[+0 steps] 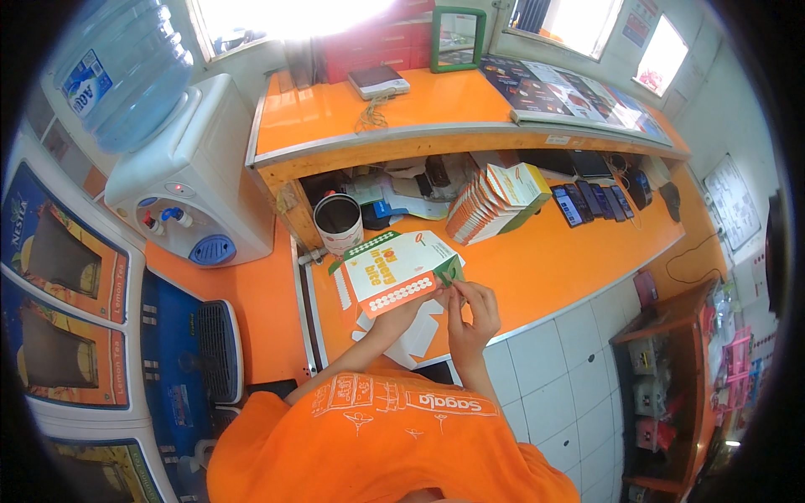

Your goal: The person folds and assembles small paper boxes from flat printed sheets at a counter. They fold along creases, tuck flaps, and stack completed boxes while handling multiple units one at a time.

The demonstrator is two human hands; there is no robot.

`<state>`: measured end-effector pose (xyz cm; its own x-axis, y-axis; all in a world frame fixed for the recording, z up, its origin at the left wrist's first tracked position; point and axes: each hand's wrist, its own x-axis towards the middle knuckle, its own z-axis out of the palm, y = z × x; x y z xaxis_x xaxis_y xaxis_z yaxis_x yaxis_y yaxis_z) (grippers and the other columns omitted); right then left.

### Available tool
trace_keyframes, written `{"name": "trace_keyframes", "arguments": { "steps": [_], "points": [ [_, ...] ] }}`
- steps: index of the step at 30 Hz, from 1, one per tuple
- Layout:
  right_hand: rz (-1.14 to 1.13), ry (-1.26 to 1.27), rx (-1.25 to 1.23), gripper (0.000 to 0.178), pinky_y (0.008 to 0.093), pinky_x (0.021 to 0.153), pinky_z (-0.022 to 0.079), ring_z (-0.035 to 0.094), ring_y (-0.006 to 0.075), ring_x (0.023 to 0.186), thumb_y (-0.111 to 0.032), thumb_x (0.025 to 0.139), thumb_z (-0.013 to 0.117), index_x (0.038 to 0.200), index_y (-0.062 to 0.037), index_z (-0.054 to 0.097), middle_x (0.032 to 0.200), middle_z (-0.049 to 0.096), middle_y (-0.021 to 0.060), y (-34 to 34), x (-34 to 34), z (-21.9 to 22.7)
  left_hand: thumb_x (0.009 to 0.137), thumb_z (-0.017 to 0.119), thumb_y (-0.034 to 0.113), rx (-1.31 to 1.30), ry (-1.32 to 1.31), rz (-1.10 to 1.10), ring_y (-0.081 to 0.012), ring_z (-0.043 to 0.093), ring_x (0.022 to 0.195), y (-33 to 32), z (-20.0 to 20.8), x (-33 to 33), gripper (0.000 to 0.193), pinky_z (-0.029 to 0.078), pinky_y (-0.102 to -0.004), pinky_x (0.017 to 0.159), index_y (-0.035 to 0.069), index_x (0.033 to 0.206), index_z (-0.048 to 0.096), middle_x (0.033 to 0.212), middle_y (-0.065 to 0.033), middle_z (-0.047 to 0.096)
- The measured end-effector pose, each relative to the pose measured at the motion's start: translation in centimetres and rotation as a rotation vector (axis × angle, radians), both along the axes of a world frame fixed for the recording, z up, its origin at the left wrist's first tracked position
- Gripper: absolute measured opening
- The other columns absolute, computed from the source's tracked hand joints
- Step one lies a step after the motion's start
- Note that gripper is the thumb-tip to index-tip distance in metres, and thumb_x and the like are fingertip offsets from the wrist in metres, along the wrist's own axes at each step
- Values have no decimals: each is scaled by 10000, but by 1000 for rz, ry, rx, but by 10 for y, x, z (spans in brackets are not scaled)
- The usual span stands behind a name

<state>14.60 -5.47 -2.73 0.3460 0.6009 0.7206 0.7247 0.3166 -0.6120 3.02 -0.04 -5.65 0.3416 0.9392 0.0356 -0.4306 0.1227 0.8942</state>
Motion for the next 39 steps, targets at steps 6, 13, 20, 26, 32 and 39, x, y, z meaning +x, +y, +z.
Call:
{"name": "trace_keyframes", "arguments": {
  "steps": [6, 13, 20, 26, 32, 39],
  "points": [
    [-28, -138, 0, 231, 324, 651, 457, 565, 225, 788, 30, 734, 710, 949, -43, 663, 886, 584, 70, 1, 2, 0, 902, 640, 96, 148, 231, 13, -186, 632, 1011, 3, -7, -4, 340, 562, -288, 857, -15, 1205, 534, 1128, -106, 597],
    [40, -110, -50, 235, 319, 678, 459, 576, 228, 862, 31, 743, 700, 962, -49, 666, 924, 587, 69, 4, -1, -5, 913, 639, 144, 386, 510, 120, -154, 624, 951, 3, -15, -4, 321, 544, -269, 804, -5, 1183, 549, 1119, -95, 603],
    [48, -171, -82, 238, 341, 724, 479, 584, 256, 888, -22, 760, 706, 994, -52, 675, 995, 586, 102, 0, 0, 7, 900, 652, 142, 178, 350, -13, -131, 614, 920, 12, -2, -4, 261, 525, -260, 742, -12, 1104, 598, 1041, -93, 644],
    [170, -212, -112, 294, 345, 758, 490, 603, 271, 918, -49, 724, 712, 1014, -76, 678, 1010, 621, 100, 0, -5, 21, 819, 696, 87, 292, 337, -115, -140, 664, 836, -3, -19, 15, 247, 542, -278, 692, 11, 1042, 622, 899, -80, 697],
    [93, -286, -125, 323, 310, 655, 509, 626, 213, 820, 36, 702, 677, 992, -103, 707, 914, 643, 63, 12, 5, 12, 863, 661, 177, 282, 642, -382, -173, 663, 830, 4, -1, -9, 254, 545, -306, 677, 25, 1050, 582, 943, -91, 680],
    [80, -348, -122, 263, 313, 590, 493, 584, 199, 705, 3, 725, 671, 962, -101, 715, 799, 595, 39, 9, 13, 7, 919, 622, 236, -72, 389, -240, -127, 641, 798, 28, 41, -46, 225, 512, -262, 667, 27, 1002, 618, 929, -47, 680]
  ]
}}
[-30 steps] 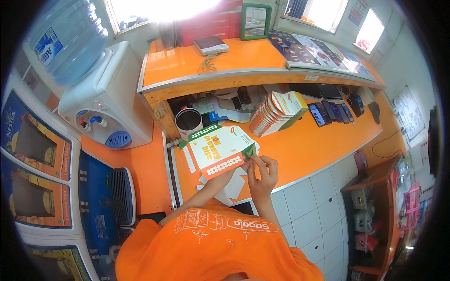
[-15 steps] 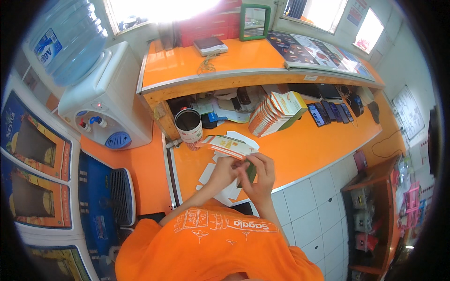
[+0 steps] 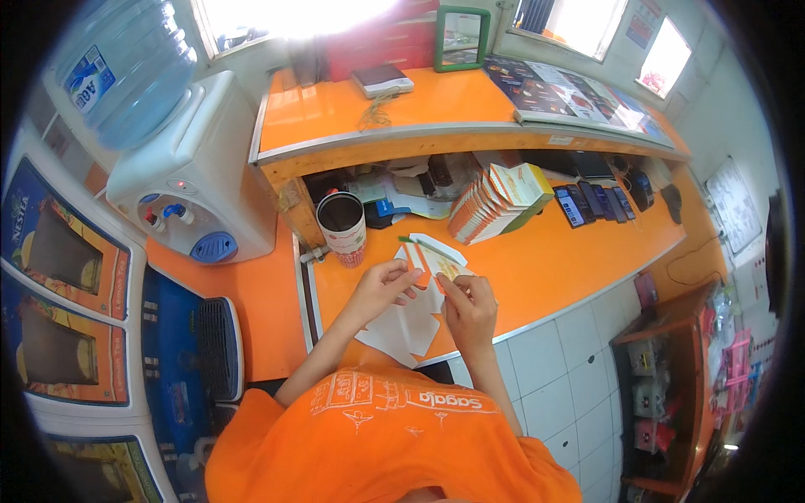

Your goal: The person folds and assembles small paper boxes from flat printed sheets at a counter. They fold along creases, tuck flaps, and stack completed boxes while handling multiple units one at a time.

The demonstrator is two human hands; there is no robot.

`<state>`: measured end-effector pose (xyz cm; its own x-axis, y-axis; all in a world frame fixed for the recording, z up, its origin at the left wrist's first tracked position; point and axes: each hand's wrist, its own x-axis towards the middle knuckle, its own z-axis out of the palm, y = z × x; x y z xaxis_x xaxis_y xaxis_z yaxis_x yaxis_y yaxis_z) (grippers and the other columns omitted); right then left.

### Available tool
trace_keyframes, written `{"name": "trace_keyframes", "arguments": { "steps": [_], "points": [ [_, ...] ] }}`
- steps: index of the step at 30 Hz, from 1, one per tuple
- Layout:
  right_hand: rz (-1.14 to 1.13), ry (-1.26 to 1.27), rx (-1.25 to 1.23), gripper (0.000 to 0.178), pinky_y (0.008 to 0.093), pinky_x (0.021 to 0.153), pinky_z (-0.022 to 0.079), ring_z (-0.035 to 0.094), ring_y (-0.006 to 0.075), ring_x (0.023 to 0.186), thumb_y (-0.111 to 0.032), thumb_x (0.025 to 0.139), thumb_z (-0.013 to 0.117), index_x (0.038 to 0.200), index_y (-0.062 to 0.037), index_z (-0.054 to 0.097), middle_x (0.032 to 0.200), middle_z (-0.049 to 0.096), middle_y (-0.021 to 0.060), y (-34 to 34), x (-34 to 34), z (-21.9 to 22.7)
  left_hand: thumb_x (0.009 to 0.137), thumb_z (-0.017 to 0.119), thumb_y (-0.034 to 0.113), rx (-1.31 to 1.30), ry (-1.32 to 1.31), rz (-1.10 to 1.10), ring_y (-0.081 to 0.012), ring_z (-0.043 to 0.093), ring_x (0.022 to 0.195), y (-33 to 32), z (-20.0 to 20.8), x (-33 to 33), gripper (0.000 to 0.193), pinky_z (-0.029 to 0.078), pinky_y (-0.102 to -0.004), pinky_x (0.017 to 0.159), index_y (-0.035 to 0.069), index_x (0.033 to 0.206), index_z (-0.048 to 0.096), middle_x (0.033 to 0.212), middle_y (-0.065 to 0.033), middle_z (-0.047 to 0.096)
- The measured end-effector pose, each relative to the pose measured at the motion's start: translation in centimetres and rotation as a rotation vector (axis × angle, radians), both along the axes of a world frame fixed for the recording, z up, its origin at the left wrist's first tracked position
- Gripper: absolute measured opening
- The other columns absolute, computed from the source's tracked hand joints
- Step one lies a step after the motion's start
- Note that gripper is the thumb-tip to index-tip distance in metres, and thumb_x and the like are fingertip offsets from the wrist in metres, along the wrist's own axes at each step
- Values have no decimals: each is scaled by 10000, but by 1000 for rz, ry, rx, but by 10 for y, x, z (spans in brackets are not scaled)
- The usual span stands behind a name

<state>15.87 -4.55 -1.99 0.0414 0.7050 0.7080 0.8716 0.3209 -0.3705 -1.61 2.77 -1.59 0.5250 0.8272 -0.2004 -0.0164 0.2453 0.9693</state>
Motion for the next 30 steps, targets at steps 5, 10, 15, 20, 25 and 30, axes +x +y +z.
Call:
{"name": "trace_keyframes", "arguments": {
  "steps": [5, 10, 15, 20, 25, 30],
  "points": [
    [-21, 302, -46, 219, 319, 619, 516, 632, 220, 765, 16, 728, 696, 935, -52, 707, 835, 647, 64, 0, -5, 2, 872, 673, 155, 348, 3, 75, -106, 632, 777, -4, 7, 8, 191, 483, -237, 688, 28, 1011, 638, 897, -35, 684],
    [101, 599, -101, 105, 268, 638, 522, 642, 162, 809, -17, 811, 698, 913, -3, 679, 875, 666, 85, -4, -13, 3, 840, 685, 98, 680, 137, 385, -139, 641, 773, -13, 8, 20, 120, 472, -248, 714, 5, 917, 674, 848, -67, 694],
    [114, 912, -99, 70, 245, 638, 496, 605, 140, 810, -31, 837, 686, 899, 0, 684, 903, 629, 79, -3, -22, 1, 797, 700, 71, 886, 214, 461, -254, 658, 737, -18, -1, 32, 123, 492, -325, 649, -11, 883, 669, 823, -123, 676],
    [16, 784, -6, 70, 254, 618, 456, 556, 133, 727, -22, 812, 696, 882, -19, 698, 828, 589, 63, 2, -17, 3, 801, 678, 30, 871, 117, 367, -249, 655, 744, -32, -3, 40, 111, 495, -316, 657, -25, 898, 676, 834, -128, 677],
    [42, 697, 31, 73, 247, 624, 439, 539, 119, 723, -23, 820, 685, 890, -21, 701, 854, 575, 59, 1, -18, 6, 819, 653, 10, 712, 24, 337, -222, 659, 739, -33, 0, 41, 115, 491, -290, 636, -19, 928, 677, 844, -128, 673],
    [15, 549, 81, 87, 245, 627, 442, 552, 132, 721, -6, 809, 686, 891, -28, 705, 842, 584, 63, -1, -22, 8, 855, 646, 6, 401, -228, 251, -139, 651, 815, -29, -6, 38, 107, 505, -265, 731, -23, 954, 670, 912, -85, 691]
  ]
}}
